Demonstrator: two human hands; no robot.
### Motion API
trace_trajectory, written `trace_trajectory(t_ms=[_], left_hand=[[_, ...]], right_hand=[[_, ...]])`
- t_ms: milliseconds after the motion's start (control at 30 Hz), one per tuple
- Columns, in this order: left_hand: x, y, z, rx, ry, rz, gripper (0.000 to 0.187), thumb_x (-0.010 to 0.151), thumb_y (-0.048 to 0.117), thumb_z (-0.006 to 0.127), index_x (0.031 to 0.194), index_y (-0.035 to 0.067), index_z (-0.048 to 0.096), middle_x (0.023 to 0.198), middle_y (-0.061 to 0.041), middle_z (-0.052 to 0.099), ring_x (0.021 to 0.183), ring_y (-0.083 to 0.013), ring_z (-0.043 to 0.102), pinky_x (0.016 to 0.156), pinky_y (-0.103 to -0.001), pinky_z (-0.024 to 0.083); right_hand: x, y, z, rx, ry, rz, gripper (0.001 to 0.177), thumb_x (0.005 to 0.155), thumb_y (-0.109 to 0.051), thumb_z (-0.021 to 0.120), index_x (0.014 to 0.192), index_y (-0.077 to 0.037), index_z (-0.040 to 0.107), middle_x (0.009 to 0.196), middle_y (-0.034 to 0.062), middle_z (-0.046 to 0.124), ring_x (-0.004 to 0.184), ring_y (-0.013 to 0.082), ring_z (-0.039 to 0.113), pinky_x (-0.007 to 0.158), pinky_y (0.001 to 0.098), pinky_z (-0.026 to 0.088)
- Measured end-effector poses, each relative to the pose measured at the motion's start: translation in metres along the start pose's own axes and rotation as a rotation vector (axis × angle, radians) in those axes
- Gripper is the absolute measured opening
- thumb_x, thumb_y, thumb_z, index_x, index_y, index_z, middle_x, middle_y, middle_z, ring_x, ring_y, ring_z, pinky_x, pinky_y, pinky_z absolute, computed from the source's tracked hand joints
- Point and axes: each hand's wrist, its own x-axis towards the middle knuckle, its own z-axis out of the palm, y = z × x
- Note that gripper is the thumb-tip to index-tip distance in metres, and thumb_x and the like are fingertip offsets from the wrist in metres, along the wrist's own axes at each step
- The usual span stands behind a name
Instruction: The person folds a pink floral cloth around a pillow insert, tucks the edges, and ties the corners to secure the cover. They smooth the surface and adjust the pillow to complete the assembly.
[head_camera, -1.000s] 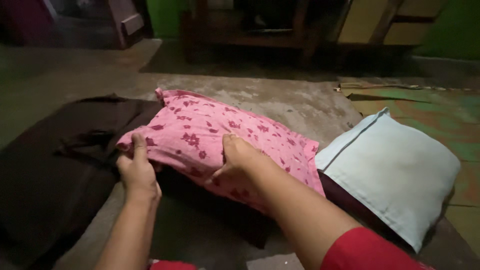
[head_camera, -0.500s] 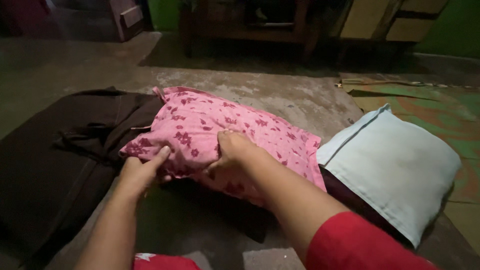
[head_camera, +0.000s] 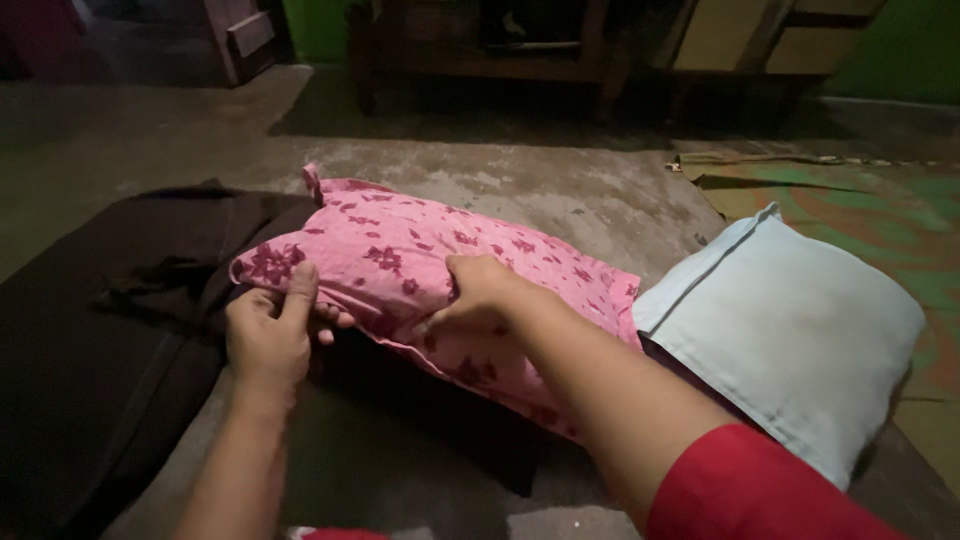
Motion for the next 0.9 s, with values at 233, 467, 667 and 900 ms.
trace_trajectory(t_ms=[233, 467, 667, 900], left_hand=[[0.019, -0.026, -0.012, -0.134, 0.056, -0.186, 0.035, 0.103, 0.03, 0.064, 0.083, 0.003, 0.06, 0.067, -0.005, 0.061, 0.052, -0.0138, 0.063, 0.044, -0.025, 0.045], [0.011, -0.036, -0.022, 0.93, 0.505, 0.36, 0.086, 0.082, 0.037, 0.091, 0.13, -0.021, 0.048, 0.112, -0.036, 0.06, 0.101, -0.0443, 0.06, 0.089, -0.053, 0.051], [0.005, -0.003, 0.014, 1.264, 0.052, 0.252, 0.074, 0.084, 0.045, 0.076, 0.147, 0.014, 0.054, 0.144, -0.014, 0.055, 0.139, -0.0315, 0.05, 0.12, -0.051, 0.037], [0.019, -0.039, 0.043, 1.495, -0.261, 0.313, 0.068, 0.088, 0.063, 0.054, 0.149, 0.035, 0.047, 0.16, -0.009, 0.035, 0.149, -0.0293, 0.026, 0.116, -0.054, 0.024]], right_hand=[[-0.001, -0.008, 0.029, -0.001, 0.017, 0.076, 0.124, 0.055, -0.066, 0.086, 0.147, 0.0, 0.037, 0.156, 0.0209, 0.036, 0.143, 0.0339, 0.038, 0.109, 0.0638, 0.034], [-0.016, -0.009, 0.066, -0.116, 0.041, 0.084, 0.141, 0.058, -0.073, 0.086, 0.161, -0.007, 0.014, 0.17, 0.0151, 0.01, 0.156, 0.0296, 0.015, 0.112, 0.078, 0.016], [-0.068, -0.039, 0.092, -0.298, 0.158, 0.01, 0.136, 0.06, -0.071, 0.085, 0.159, -0.01, 0.015, 0.167, 0.0158, 0.015, 0.154, 0.0299, 0.017, 0.114, 0.0764, 0.015], [-0.04, -0.054, 0.017, -0.003, 0.445, -0.098, 0.101, 0.089, -0.033, 0.07, 0.165, -0.011, 0.008, 0.172, 0.019, 0.003, 0.158, 0.0347, 0.005, 0.123, 0.0607, 0.012]])
